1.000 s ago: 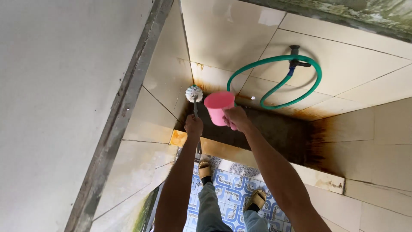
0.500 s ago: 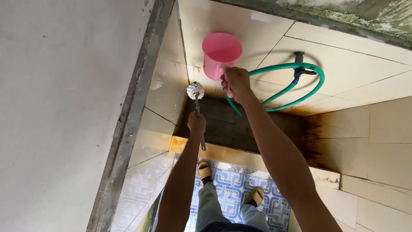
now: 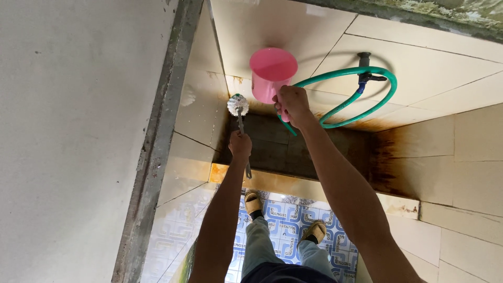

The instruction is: The person scrubs a tiled wall with a long-handled brush, repeatedly pouring water from a pink scoop onto the brush and wall. They rinse the brush under a green hose and continue scrubbing the same area.

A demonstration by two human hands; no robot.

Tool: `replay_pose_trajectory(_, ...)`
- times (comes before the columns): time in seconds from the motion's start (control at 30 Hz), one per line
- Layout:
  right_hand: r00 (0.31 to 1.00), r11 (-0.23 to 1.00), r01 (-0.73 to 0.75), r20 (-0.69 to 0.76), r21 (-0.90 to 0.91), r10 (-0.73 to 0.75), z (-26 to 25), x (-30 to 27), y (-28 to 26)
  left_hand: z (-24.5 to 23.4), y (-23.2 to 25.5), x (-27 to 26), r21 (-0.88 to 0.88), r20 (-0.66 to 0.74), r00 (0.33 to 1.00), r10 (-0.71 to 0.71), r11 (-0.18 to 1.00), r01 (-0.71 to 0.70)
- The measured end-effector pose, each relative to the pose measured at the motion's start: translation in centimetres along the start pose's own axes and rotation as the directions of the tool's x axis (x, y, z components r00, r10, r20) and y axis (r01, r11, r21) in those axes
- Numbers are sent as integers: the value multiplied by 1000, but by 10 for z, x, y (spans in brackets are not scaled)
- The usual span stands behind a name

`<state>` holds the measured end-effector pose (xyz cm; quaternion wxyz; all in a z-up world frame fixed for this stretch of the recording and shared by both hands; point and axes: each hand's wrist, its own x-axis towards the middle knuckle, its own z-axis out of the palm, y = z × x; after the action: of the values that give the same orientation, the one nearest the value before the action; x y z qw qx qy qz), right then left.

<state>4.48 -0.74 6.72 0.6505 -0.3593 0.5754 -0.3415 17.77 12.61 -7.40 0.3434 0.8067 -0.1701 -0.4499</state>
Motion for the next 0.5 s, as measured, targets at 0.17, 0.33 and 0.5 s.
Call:
replay_pose_trajectory(0.17,994,993,-114,-5,-38,114,0,-3,24,-1,-21,2,-15,17,999,-30,999,30)
replay_pose_trajectory(0.33,988,987,-156,9,-33,156,2,-4,44,6,-44,29,-23,3,997,-71,997,71)
replay_pose_trajectory(0.5,988,989,-147,-36,19,148,-3,13,28,-11,3,-6,-27,-6,998,-62,998,61)
